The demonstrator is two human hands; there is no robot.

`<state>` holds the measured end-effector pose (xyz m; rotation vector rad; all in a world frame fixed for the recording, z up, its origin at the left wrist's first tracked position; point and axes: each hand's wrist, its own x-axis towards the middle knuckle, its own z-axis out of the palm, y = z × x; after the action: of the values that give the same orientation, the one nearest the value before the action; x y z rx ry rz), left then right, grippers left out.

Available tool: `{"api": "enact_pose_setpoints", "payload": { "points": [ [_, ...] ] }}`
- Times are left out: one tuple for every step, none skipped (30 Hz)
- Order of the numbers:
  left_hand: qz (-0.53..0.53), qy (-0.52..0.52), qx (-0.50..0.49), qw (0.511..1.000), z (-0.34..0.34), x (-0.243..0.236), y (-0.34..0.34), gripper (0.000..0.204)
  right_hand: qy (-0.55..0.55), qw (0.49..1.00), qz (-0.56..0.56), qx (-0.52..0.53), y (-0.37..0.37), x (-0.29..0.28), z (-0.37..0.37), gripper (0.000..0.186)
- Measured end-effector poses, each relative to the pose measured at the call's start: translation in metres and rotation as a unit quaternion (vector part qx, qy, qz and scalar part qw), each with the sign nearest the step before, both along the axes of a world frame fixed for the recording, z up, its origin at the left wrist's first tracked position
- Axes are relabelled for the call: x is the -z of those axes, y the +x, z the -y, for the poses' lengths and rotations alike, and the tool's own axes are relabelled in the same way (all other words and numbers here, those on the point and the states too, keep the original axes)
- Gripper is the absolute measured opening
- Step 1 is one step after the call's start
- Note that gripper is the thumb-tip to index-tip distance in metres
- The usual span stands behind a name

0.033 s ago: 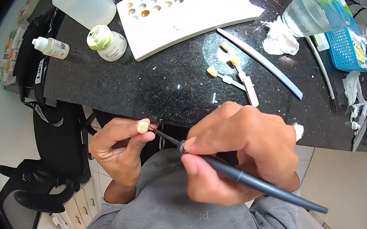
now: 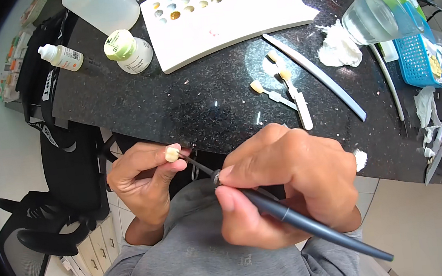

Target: Applying staining liquid to a dental crown prosthetic using a fine brush to achieve the desired shade.

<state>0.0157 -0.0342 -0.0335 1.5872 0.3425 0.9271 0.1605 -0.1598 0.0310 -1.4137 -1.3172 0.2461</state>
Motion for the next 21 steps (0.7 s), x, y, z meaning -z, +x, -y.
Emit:
{"api": "enact_pose_setpoints", "payload": {
  "points": [
    [-0.003,0.0,-0.001,1.0,0.0002,-0.0003,-0.0001,0.02,0.005,1.0,0.014,-0.018,0.0015,-0.0008,-0.0019,0.021],
    [-0.004,-0.007,-0.001,1.0,0.0009,-0.0004,-0.0005,0.02,0.004,1.0,0.011,-0.02,0.0019,-0.0013,-0.0032,0.021],
    [-0.006,-0.013,-0.001,1.0,0.0013,-0.0007,-0.0007,0.019,-0.002,0.999,0.016,-0.028,0.0015,-0.002,-0.0048,0.021],
    [-0.008,-0.014,-0.002,1.0,0.0011,-0.0014,-0.0007,0.019,-0.008,0.999,0.021,-0.036,0.0015,-0.0024,-0.0058,0.021],
    [-0.01,-0.011,0.001,1.0,0.0008,-0.0021,-0.0006,0.019,-0.009,0.999,0.019,-0.037,0.0013,-0.0025,-0.0056,0.021],
    [-0.011,-0.009,0.005,1.0,0.0006,-0.0022,-0.0006,0.019,-0.018,0.999,0.01,-0.032,0.0005,-0.0027,-0.0047,0.021],
    [-0.013,-0.01,0.004,1.0,0.0002,-0.0016,-0.0011,0.019,-0.027,0.999,0.002,-0.026,0.0003,-0.0027,-0.0045,0.021],
    [-0.017,-0.003,0.006,1.0,-0.0003,-0.0012,-0.0018,0.019,-0.028,0.999,0.0,-0.026,0.0006,-0.0029,-0.0046,0.021],
    [-0.02,0.004,0.008,1.0,-0.0006,-0.001,-0.0022,0.02,-0.03,0.999,0.008,-0.024,0.0011,-0.0031,-0.0046,0.021],
    [-0.022,0.003,0.008,1.0,-0.0005,-0.001,-0.0023,0.02,-0.032,0.999,0.016,-0.022,0.0015,-0.0034,-0.0046,0.021],
    [-0.022,-0.001,0.009,1.0,-0.0006,-0.0009,-0.0026,0.02,-0.032,0.999,0.015,-0.022,0.0027,-0.0034,-0.0055,0.021],
    [-0.021,-0.005,0.01,1.0,-0.0006,-0.001,-0.0028,0.021,-0.029,0.999,0.019,-0.035,0.0046,-0.0032,-0.0071,0.022],
    [-0.023,-0.006,0.01,1.0,-0.0004,-0.0013,-0.0031,0.021,-0.025,0.998,0.024,-0.049,0.0055,-0.0028,-0.008,0.022],
    [-0.025,-0.008,0.009,1.0,-0.0003,-0.0021,-0.0029,0.02,-0.025,0.998,0.023,-0.049,0.0052,-0.0025,-0.008,0.022],
    [-0.027,-0.01,0.007,1.0,-0.0002,-0.0023,-0.0027,0.02,-0.024,0.998,0.024,-0.043,0.0045,-0.0023,-0.0081,0.022],
    [-0.027,-0.009,0.007,1.0,-0.0003,-0.0022,-0.0027,0.02,-0.023,0.999,0.026,-0.038,0.0039,-0.002,-0.0084,0.022],
    [-0.023,-0.01,0.009,1.0,-0.0002,-0.0024,-0.0021,0.02,-0.023,0.999,0.026,-0.037,0.0038,-0.002,-0.0083,0.022],
    [-0.019,-0.011,0.011,1.0,-0.0002,-0.0027,-0.0015,0.02,-0.017,0.999,0.024,-0.034,0.0039,-0.0018,-0.0084,0.022],
    [-0.019,-0.011,0.012,1.0,-0.0001,-0.0028,-0.0009,0.02,-0.011,0.999,0.022,-0.03,0.004,-0.0015,-0.0085,0.022],
    [-0.02,-0.005,0.009,1.0,-0.0002,-0.0022,-0.0015,0.02,-0.01,0.999,0.021,-0.031,0.0035,0.0,-0.0094,0.022],
    [-0.02,0.0,0.005,1.0,-0.0003,-0.0016,-0.0021,0.02,-0.002,0.999,0.022,-0.029,0.0031,0.0015,-0.0104,0.022]
  ]
}}
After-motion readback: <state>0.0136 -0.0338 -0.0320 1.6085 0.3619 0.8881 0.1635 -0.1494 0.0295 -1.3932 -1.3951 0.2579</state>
